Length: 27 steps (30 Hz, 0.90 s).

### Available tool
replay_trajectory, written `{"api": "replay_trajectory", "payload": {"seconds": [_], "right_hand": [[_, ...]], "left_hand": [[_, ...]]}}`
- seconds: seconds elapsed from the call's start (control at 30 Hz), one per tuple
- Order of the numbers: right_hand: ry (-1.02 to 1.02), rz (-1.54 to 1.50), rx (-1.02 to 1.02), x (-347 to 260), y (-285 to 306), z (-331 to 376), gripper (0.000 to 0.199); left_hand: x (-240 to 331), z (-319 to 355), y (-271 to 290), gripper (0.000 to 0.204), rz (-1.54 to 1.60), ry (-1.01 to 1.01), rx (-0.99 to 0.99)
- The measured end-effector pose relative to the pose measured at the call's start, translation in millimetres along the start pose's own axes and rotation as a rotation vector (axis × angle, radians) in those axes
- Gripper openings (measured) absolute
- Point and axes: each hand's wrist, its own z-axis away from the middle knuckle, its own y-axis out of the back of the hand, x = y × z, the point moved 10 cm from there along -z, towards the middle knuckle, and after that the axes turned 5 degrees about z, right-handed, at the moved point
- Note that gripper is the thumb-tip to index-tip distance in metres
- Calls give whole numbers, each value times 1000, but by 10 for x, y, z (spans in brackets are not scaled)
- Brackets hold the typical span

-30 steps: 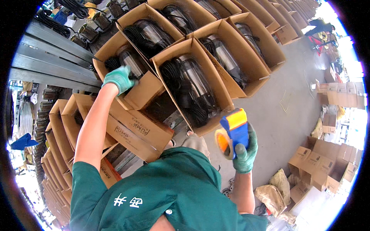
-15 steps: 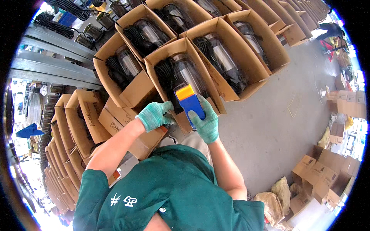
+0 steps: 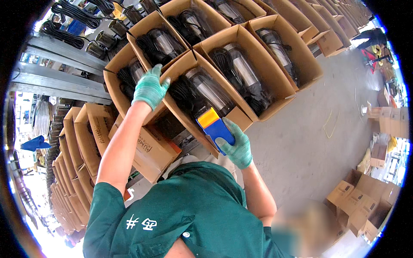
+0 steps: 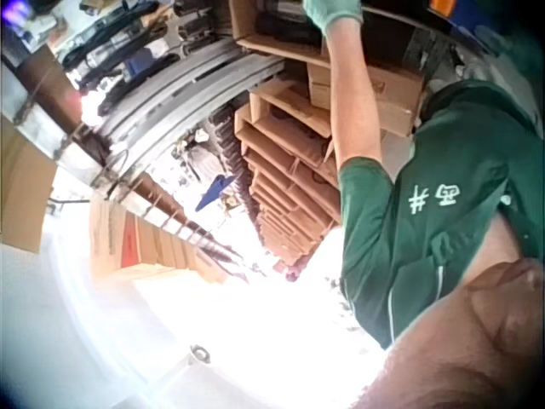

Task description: The person sits on the floor and repeatedly assembles and seals cardboard boxes using a handheld tape dispenser. They fold the flaps of each box and apply tape to secure them before moving to the next one. The person then walks to a nearby table and places a sealed box into a larger container.

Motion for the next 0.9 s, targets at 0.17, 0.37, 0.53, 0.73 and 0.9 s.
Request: {"api": "replay_trajectory", "payload": {"seconds": [0.17, 0.37, 0.53, 0.73, 0.9], "right_hand": [[-82, -92, -3, 19, 197, 1, 73], [-2, 15, -70, 34, 186, -69, 72], [-8, -45, -64, -20, 154, -99, 74], [13, -71, -27, 60, 197, -185, 74], [-34, -136, 68, -142, 382, -253, 87]], "left_hand": [[387, 260, -644, 42, -603, -260, -656], [594, 299, -779, 53, -864, -542, -992], [368, 249, -674, 103, -426, -406, -1159], [493, -62, -834, 76, -451, -547, -1083], [561, -267, -1205, 52, -343, -623, -747]]}}
